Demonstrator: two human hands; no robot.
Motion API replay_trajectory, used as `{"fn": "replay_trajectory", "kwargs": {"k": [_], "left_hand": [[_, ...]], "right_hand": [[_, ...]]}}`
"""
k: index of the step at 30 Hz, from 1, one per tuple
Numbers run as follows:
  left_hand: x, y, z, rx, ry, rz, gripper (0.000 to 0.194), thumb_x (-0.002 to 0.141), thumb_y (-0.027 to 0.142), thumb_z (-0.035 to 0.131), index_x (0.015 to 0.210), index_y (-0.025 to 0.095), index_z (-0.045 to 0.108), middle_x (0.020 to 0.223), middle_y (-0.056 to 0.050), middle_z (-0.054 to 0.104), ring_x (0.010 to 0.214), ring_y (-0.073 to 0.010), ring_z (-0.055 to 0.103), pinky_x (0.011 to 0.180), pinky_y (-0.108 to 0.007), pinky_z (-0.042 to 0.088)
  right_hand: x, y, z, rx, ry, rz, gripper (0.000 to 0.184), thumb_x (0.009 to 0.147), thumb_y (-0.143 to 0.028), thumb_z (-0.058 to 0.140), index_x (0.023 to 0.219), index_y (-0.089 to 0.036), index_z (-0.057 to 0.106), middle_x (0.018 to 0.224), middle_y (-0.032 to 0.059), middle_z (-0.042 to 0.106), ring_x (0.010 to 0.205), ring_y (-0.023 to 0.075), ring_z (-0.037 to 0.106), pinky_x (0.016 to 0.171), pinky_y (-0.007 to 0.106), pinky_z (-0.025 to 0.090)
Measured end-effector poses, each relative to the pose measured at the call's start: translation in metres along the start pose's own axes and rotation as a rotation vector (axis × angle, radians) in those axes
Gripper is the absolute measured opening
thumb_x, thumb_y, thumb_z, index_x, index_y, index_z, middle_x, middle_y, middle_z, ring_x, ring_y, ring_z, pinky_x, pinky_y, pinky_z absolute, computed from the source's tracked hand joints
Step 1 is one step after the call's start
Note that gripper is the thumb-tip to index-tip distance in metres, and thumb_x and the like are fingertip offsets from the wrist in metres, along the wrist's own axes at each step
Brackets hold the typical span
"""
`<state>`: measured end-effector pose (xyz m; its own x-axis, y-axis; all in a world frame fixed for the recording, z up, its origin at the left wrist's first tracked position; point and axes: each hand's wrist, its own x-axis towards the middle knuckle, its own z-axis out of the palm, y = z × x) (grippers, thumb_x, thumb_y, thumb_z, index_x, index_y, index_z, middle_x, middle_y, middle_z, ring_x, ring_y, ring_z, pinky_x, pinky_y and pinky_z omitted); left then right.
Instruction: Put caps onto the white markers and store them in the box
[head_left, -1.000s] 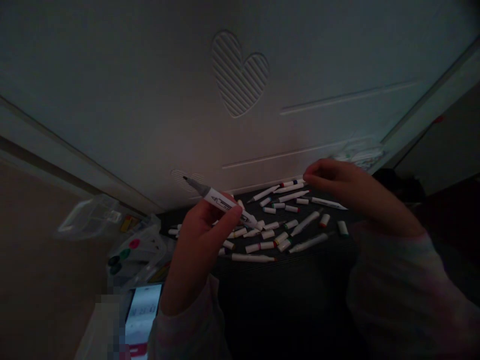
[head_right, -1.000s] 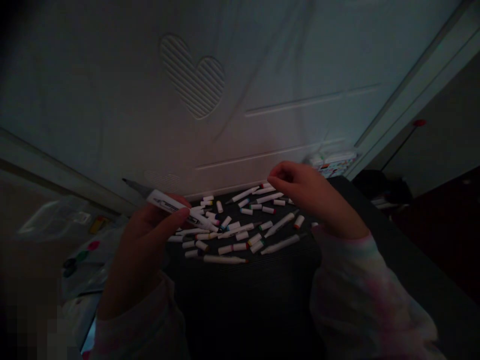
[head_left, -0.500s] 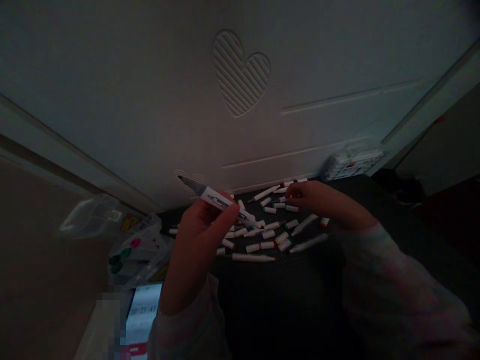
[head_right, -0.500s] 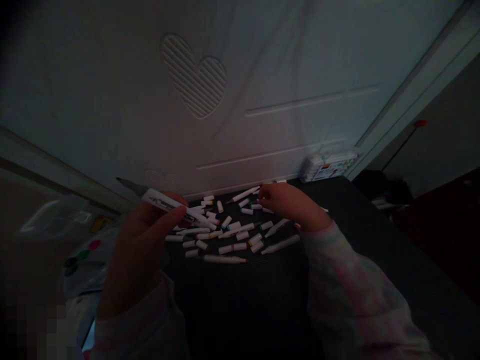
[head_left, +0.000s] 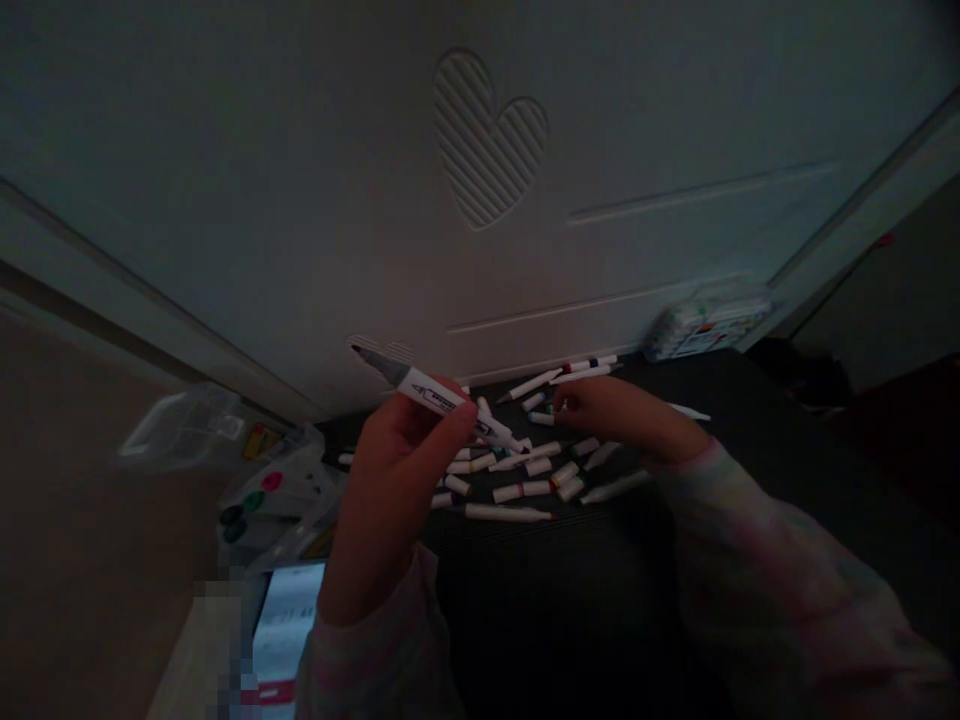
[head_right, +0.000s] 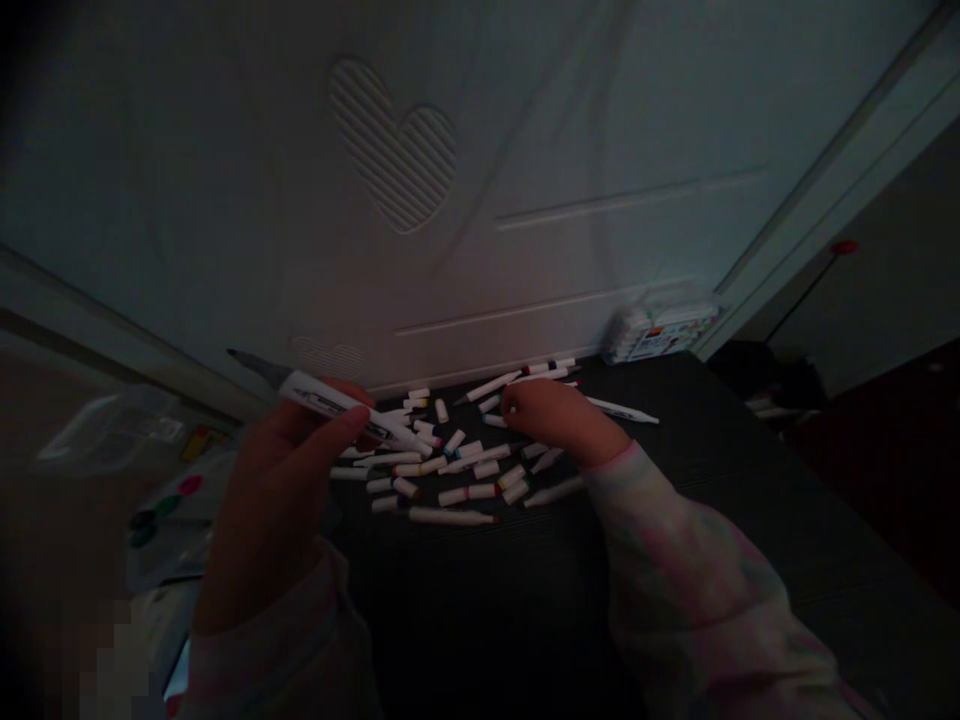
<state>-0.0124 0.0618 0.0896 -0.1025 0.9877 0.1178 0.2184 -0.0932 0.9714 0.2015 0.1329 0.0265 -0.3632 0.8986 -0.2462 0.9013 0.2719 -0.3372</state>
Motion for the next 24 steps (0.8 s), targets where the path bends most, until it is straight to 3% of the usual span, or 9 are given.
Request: {"fn": "replay_trajectory", "kwargs": {"k": [8,14,24], "left_hand": [[0.0,0.002,-0.001,-0.072,-0.018,-0.037,0.008,0.073,0.027,0.064,0.076,0.02,0.062,0.068,0.004,0.065,0.065,-0.0123,0.062,0.06,-0.02,0.049],[-0.002,0.004,0.0,-0.091,0.05,-0.025,0.009,0.07,0.027,0.065,0.073,0.02,0.063,0.063,0.003,0.064,0.061,-0.0144,0.063,0.057,-0.023,0.049],[-0.014,0.01,-0.012,-0.191,0.113,0.087,0.002,0.07,0.021,0.066,0.072,0.022,0.065,0.062,0.004,0.062,0.057,-0.0104,0.059,0.051,-0.018,0.046]], "right_hand": [[-0.004,-0.012,0.001,0.022,-0.068,-0.09,0.021,0.079,-0.024,0.048,0.088,-0.017,0.065,0.085,0.0082,0.069,0.073,0.0193,0.061,0.061,0.027,0.04],[-0.007,-0.023,0.003,0.004,-0.105,-0.155,0.02,0.077,-0.024,0.05,0.088,-0.019,0.066,0.085,0.0062,0.068,0.073,0.0186,0.06,0.06,0.026,0.038],[-0.015,-0.049,0.012,-0.035,-0.144,-0.231,0.024,0.079,-0.028,0.049,0.095,-0.022,0.066,0.089,0.0058,0.07,0.079,0.0211,0.062,0.064,0.027,0.039]]}}
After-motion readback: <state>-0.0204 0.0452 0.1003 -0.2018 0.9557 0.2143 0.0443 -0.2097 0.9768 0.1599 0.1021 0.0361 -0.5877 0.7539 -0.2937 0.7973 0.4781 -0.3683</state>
